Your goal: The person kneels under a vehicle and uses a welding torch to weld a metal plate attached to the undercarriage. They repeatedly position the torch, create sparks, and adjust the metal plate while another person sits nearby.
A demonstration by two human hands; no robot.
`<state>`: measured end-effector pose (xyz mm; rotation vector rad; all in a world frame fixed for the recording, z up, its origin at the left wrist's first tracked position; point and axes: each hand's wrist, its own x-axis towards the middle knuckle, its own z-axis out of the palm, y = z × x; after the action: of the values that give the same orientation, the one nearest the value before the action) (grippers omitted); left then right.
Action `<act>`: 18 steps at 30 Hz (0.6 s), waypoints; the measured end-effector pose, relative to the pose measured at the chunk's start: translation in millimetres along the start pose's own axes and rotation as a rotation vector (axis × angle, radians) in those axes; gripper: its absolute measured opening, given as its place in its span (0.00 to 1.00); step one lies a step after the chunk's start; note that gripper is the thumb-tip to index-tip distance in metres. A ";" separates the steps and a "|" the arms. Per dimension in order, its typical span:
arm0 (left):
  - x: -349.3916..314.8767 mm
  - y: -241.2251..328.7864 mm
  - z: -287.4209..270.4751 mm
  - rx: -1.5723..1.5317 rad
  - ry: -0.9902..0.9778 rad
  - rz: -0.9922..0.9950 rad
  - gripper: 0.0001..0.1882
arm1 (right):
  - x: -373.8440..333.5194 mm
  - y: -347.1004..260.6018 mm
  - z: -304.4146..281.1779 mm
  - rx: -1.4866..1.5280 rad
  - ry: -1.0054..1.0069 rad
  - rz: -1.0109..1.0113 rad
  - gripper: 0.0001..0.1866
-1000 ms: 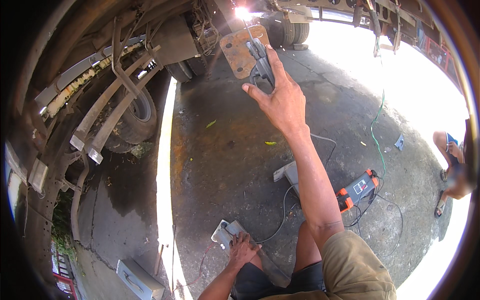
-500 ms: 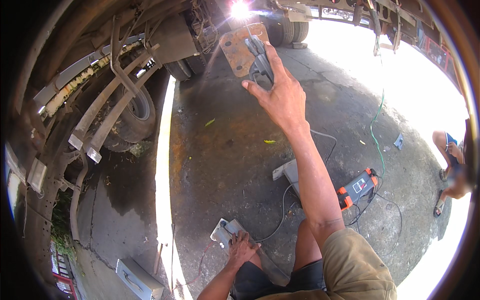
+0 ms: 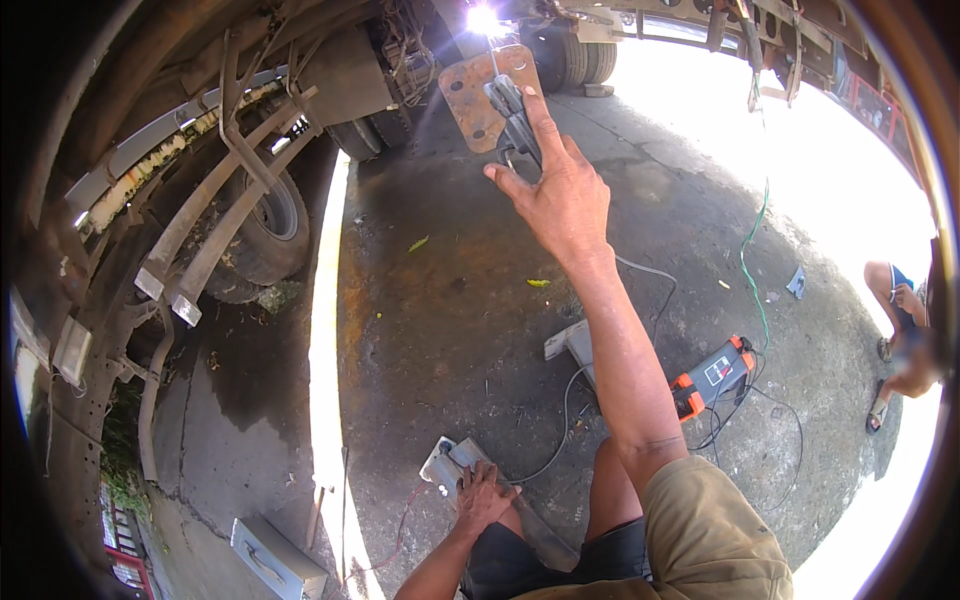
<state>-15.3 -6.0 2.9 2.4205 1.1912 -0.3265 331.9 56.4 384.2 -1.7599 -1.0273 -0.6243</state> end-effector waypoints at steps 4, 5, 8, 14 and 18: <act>0.2 -1.1 -0.3 0.002 -0.015 -0.005 0.49 | 1.3 -6.9 -4.8 0.007 -0.069 0.080 0.54; 0.1 -0.9 -0.5 0.001 -0.016 -0.006 0.49 | 1.2 -5.9 -4.0 0.011 -0.058 0.071 0.54; 0.0 0.0 -2.0 0.005 -0.019 -0.003 0.50 | 2.1 -7.5 -6.9 0.032 -0.058 0.070 0.54; -1.5 2.2 -4.3 0.001 -0.019 -0.009 0.50 | 3.1 -9.4 -8.5 0.048 -0.065 0.066 0.53; -1.3 2.0 -3.8 0.000 -0.015 -0.010 0.49 | 3.5 -9.1 -7.4 0.021 -0.071 0.077 0.53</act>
<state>-14.5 -6.2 7.3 2.4092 1.1970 -0.3472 326.2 52.4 394.3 -1.8055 -1.0060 -0.5041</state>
